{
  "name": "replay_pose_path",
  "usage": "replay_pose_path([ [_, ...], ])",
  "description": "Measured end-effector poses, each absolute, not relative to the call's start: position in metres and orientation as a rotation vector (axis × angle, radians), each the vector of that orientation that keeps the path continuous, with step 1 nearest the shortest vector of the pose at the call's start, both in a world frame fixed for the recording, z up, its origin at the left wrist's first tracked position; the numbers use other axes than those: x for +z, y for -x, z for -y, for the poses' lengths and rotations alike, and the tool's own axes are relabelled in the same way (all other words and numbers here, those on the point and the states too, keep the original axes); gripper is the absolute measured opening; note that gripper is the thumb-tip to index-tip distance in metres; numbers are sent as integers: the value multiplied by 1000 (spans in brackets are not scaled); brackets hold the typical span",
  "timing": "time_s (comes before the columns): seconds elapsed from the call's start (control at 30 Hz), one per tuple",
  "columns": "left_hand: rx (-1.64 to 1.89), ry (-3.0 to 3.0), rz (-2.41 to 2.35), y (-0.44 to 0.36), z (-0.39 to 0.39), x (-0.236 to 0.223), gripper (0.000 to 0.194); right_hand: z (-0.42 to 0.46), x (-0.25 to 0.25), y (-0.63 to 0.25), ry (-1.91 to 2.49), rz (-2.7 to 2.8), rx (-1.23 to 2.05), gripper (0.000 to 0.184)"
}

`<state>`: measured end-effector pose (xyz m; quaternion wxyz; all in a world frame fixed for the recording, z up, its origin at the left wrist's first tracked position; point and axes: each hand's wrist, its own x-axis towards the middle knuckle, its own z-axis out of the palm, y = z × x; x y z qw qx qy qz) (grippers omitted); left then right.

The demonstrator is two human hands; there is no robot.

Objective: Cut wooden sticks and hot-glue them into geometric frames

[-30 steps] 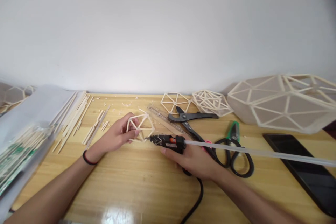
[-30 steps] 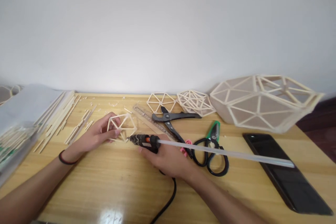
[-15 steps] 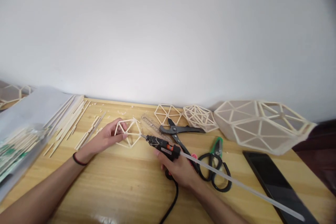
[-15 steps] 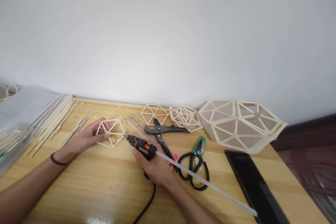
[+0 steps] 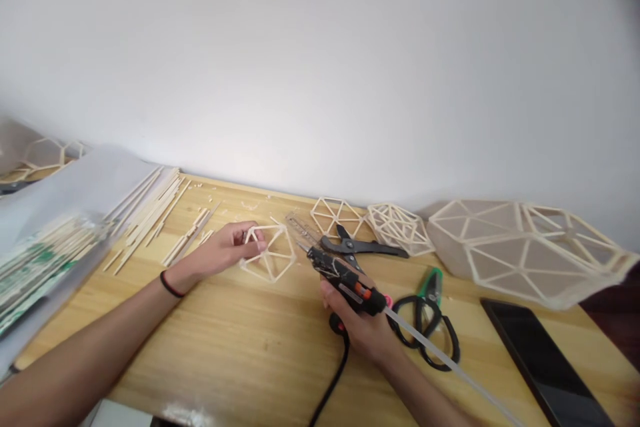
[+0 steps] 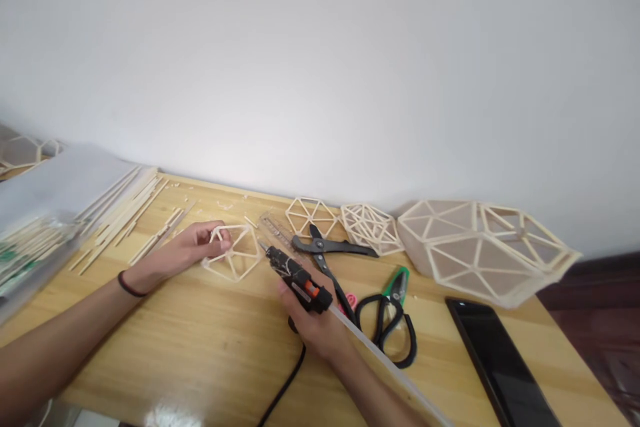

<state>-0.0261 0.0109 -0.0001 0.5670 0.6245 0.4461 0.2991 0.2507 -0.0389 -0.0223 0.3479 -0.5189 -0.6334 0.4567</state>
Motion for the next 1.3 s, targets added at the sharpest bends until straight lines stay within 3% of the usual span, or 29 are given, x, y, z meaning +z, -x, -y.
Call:
replay_pose_path([
  [0.2, 756, -1386, -1084, 26, -9, -4, 43, 39, -18, -243, 1380, 1552, 1088, 38],
  [0.4, 809, -1344, -1053, 18, -2, 3, 33, 34, -20, -240, 1393, 1582, 1058, 39],
  [0.6, 804, -1398, -1000, 8, 4, -2, 34, 34, -24, -235, 1257, 1443, 1382, 40],
  [0.77, 778, -1390, -932, 2, 8, -4, 32, 36, -24, -233, 1307, 1303, 1416, 47],
  [1.3, 618, -1331, -928, 0, 8, -2, 29, 36, -22, -237, 1334, 1452, 1291, 41],
])
